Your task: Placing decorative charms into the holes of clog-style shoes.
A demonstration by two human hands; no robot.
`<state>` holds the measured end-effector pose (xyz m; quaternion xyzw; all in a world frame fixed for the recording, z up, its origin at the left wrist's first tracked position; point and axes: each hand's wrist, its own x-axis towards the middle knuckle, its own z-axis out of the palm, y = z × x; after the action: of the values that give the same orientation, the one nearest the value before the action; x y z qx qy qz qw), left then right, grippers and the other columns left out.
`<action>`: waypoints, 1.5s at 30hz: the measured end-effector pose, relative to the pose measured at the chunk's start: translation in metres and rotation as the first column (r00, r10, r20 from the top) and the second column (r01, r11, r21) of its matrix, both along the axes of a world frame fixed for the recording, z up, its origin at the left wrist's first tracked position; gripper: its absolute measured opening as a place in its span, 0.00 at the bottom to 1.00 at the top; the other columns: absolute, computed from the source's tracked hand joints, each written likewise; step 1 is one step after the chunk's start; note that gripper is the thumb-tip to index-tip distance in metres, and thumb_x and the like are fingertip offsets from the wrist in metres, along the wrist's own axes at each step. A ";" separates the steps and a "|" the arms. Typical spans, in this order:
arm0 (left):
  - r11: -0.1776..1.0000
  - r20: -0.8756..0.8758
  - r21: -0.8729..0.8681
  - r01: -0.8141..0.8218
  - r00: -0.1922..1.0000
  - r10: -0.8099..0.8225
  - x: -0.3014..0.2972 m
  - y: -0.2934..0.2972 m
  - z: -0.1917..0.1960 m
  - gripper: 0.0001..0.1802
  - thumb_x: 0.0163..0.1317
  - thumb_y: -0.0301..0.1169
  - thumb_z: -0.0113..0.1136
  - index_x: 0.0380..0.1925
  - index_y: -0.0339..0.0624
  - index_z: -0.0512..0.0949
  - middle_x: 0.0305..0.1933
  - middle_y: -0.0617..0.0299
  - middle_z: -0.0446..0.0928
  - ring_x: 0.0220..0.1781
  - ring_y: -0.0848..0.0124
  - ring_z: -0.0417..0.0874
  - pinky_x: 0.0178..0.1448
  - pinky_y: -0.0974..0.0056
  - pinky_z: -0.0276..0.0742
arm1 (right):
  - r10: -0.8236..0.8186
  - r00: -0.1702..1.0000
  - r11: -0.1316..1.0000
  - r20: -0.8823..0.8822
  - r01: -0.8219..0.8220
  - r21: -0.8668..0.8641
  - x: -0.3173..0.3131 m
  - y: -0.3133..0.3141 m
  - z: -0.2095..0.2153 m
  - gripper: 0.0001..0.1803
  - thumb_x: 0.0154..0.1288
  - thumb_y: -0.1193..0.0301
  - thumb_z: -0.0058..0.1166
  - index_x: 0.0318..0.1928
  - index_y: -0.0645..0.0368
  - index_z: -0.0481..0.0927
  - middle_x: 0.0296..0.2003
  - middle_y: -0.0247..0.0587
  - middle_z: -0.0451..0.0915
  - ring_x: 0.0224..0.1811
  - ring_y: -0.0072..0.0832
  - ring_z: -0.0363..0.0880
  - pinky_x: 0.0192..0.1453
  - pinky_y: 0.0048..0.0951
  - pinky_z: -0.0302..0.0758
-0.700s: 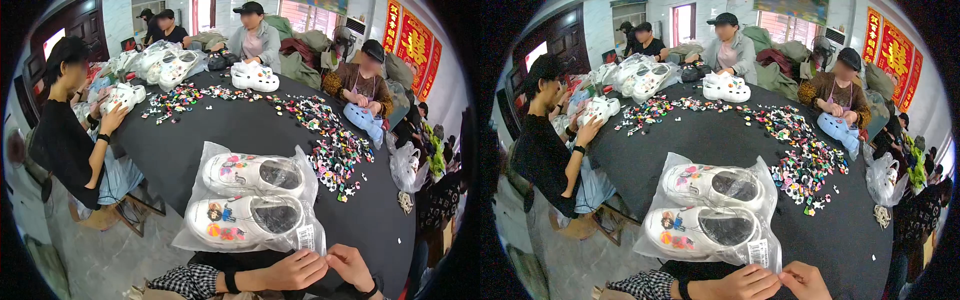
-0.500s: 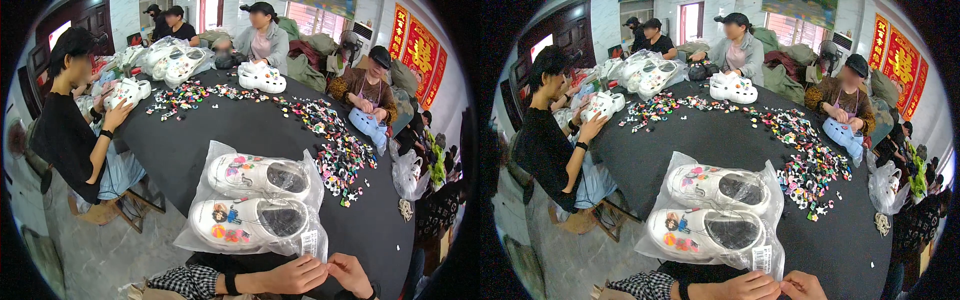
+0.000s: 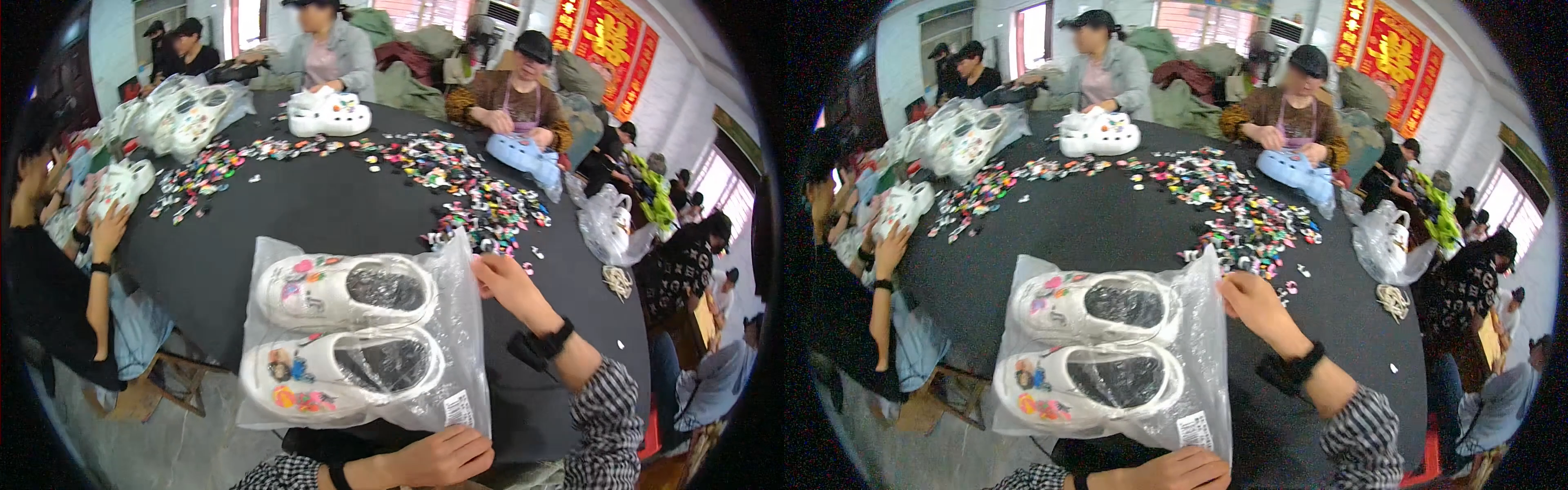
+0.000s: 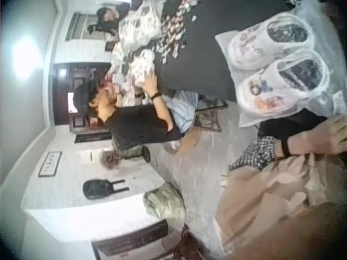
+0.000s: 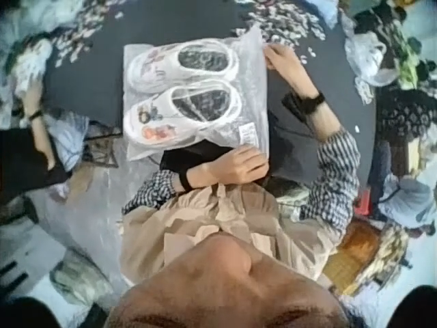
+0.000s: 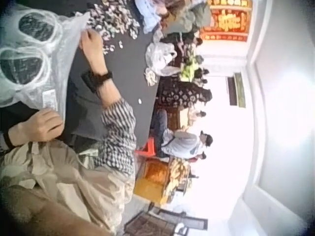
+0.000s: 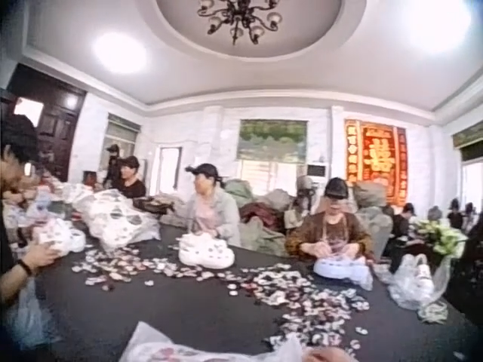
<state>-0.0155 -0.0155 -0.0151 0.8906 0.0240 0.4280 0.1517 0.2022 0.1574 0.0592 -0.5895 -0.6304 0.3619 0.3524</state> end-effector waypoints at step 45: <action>0.239 -0.437 -0.689 -0.684 0.656 0.616 -0.270 0.138 0.015 0.32 0.80 0.51 0.43 0.64 0.32 0.72 0.50 0.55 0.81 0.49 0.67 0.81 0.50 0.63 0.79 | 0.478 0.466 0.573 0.744 -0.808 0.138 -0.071 -0.025 0.049 0.22 0.64 0.62 0.59 0.50 0.69 0.83 0.41 0.60 0.83 0.48 0.52 0.83 0.45 0.48 0.81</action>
<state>-0.2856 0.1226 0.0002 0.6368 0.5886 0.3551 0.3492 0.1311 0.1323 0.1082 -0.2724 -0.9554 0.0823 0.0793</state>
